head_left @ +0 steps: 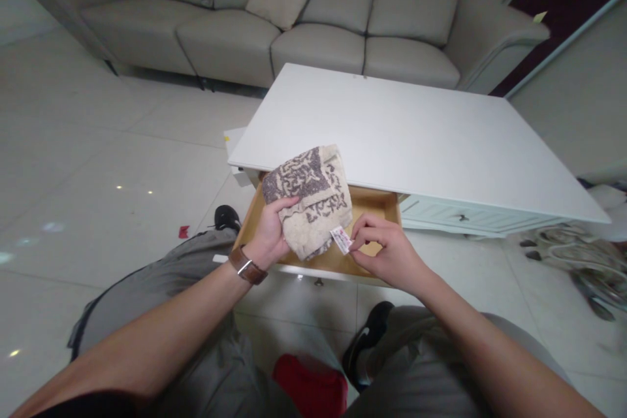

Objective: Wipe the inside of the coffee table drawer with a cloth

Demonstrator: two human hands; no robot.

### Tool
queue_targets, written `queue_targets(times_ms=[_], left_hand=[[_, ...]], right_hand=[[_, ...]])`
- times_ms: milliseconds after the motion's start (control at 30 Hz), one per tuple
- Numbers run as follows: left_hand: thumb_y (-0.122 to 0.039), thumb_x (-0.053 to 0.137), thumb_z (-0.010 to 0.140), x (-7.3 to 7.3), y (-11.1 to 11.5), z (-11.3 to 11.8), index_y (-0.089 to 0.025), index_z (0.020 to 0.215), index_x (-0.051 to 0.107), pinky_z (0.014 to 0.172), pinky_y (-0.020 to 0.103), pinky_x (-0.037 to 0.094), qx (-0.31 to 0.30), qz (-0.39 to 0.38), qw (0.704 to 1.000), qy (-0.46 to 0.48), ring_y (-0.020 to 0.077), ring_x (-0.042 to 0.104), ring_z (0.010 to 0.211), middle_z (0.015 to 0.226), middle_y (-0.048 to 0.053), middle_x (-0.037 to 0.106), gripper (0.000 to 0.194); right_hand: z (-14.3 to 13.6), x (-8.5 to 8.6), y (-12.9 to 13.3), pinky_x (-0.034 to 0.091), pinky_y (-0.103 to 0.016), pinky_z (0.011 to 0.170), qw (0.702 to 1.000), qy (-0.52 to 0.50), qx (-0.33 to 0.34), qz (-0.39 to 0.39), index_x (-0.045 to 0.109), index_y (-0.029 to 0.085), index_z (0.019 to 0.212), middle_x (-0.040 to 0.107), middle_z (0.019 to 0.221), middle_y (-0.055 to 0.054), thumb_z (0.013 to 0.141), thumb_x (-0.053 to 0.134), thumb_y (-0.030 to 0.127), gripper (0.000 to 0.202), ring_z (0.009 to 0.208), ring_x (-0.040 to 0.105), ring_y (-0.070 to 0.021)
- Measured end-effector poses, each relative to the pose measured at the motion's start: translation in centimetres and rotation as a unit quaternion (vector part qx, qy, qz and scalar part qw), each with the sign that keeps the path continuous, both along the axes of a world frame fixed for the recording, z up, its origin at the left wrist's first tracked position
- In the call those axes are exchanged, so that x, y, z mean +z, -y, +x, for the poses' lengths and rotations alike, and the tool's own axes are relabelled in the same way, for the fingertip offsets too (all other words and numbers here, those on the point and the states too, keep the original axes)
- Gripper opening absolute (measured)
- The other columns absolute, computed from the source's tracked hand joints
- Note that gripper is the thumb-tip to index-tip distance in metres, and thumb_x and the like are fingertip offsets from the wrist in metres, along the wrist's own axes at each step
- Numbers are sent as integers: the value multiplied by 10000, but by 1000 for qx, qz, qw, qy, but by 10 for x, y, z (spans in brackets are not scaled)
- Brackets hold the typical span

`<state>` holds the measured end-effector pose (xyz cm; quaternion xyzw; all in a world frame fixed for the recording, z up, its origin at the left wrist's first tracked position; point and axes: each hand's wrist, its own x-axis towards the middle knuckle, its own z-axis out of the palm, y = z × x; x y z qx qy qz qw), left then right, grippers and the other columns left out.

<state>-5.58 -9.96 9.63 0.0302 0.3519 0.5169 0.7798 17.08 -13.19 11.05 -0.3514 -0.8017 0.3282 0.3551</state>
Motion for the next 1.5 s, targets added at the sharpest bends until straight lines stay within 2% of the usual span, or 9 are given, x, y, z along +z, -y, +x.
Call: queue_targets(times_ms=[133,367,600,967,1067,1233,1500], left_hand=[[-112,613,773,2,-1,-1,-57,1280,674,1005,538,588,22,-7,1000,-2,334,777,962,1015,150,807,513],[-123,627,763,4,2,-1,-57,1263,686,1011,556,579,18,-12,1000,1,349,769,990,1031,160,803,508],[-121,616,758,9,2,-2,-71,1257,690,1011,564,582,22,-9,1000,-6,351,768,1000,1016,144,808,508],[-118,631,744,5,1,-4,-93,1264,688,1031,552,575,32,25,999,-5,343,768,1012,1068,137,805,523],[-112,625,748,6,2,-4,-87,1278,681,1033,558,572,26,19,999,-7,347,765,1019,1071,139,805,534],[-123,621,766,6,3,-3,-69,1282,678,1053,561,554,8,10,1000,-14,352,761,1029,1063,153,803,521],[-126,607,775,2,4,-3,-66,1270,674,1067,557,542,1,5,1000,-6,344,766,1017,1034,148,808,503]], right_hand=[[0,1,0,476,-261,714,1000,-1,-1,6,652,200,716,654,853,-3,748,676,-43,246,783,636,-143],[1,1,0,517,-280,784,1000,-11,-5,6,643,205,727,713,928,-20,753,659,-41,249,867,687,-159],[1,3,0,505,-269,685,999,-16,-15,27,649,211,763,710,800,-6,808,630,0,217,736,669,-149],[2,5,2,464,-277,630,998,-2,-46,53,617,216,746,653,730,1,805,593,12,213,678,611,-144],[1,8,2,465,-284,624,996,2,-57,62,641,221,789,644,730,0,832,587,30,204,677,602,-147],[0,10,3,498,-294,655,996,5,-67,66,720,224,970,705,832,-31,883,574,56,239,748,641,-161],[0,9,3,497,-286,644,995,-8,-71,67,724,220,921,680,800,-21,872,595,57,214,724,634,-153]])
